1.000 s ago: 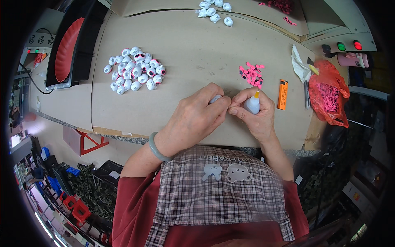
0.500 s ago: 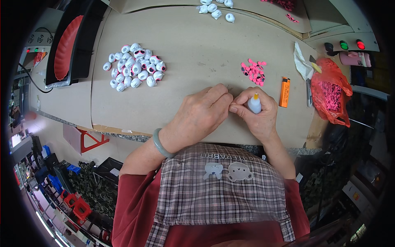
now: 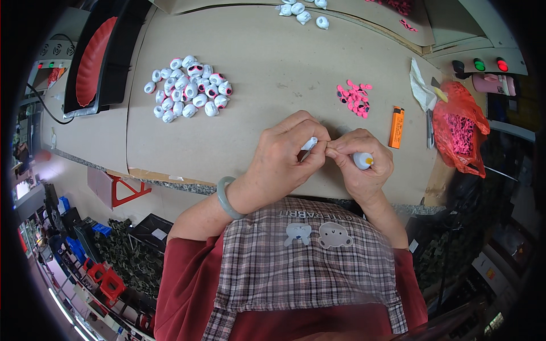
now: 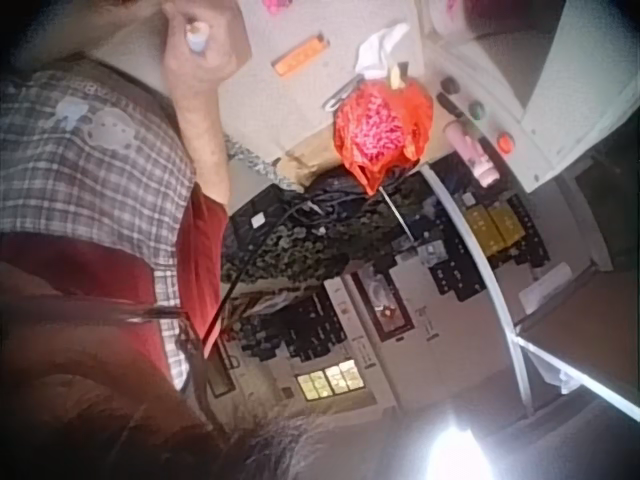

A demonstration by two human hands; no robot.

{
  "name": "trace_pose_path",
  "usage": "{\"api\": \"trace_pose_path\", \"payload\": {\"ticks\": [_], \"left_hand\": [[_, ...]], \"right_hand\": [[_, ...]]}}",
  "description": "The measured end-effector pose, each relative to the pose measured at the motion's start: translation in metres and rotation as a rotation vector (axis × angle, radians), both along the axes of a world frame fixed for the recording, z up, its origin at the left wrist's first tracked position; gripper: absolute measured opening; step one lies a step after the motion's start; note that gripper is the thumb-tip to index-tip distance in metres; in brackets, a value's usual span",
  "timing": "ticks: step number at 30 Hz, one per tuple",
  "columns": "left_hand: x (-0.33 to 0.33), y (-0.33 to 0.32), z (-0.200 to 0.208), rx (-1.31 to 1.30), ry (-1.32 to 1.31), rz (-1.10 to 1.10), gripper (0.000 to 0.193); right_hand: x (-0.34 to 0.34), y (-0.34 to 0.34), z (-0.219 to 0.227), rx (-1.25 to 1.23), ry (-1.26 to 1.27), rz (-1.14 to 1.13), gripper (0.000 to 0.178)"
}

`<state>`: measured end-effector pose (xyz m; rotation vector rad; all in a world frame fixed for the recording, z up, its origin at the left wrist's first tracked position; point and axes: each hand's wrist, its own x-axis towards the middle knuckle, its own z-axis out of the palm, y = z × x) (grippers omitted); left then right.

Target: The person applies glue to small white pieces using a glue bottle, attaches small pink pieces onto them by hand, and places the assembled items into a pile on the table.

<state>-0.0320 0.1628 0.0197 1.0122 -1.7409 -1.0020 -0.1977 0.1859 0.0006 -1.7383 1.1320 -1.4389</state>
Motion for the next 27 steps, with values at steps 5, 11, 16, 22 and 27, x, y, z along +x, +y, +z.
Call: {"api": "trace_pose_path", "payload": {"ticks": [5,11,16,22,27], "left_hand": [[-0.001,0.003,0.004,0.092,0.039,-0.003,0.007],[0.0,0.002,0.007,0.184,0.066,-0.023,0.005],[-0.001,0.003,0.004,0.204,0.075,-0.032,0.005],[0.001,-0.002,0.009,0.221,0.084,-0.08,0.006],[0.006,-0.005,0.014,-0.084,-0.076,-0.111,0.015]], "right_hand": [[0.0,0.001,0.002,-0.069,0.062,-0.014,0.025],[-0.003,0.001,0.006,-0.146,0.152,0.003,0.027],[-0.007,-0.002,0.009,-0.224,0.196,0.045,0.027],[-0.008,0.0,0.007,-0.062,0.017,0.037,0.022],[-0.012,-0.003,0.002,0.153,-0.196,0.106,0.02]]}}
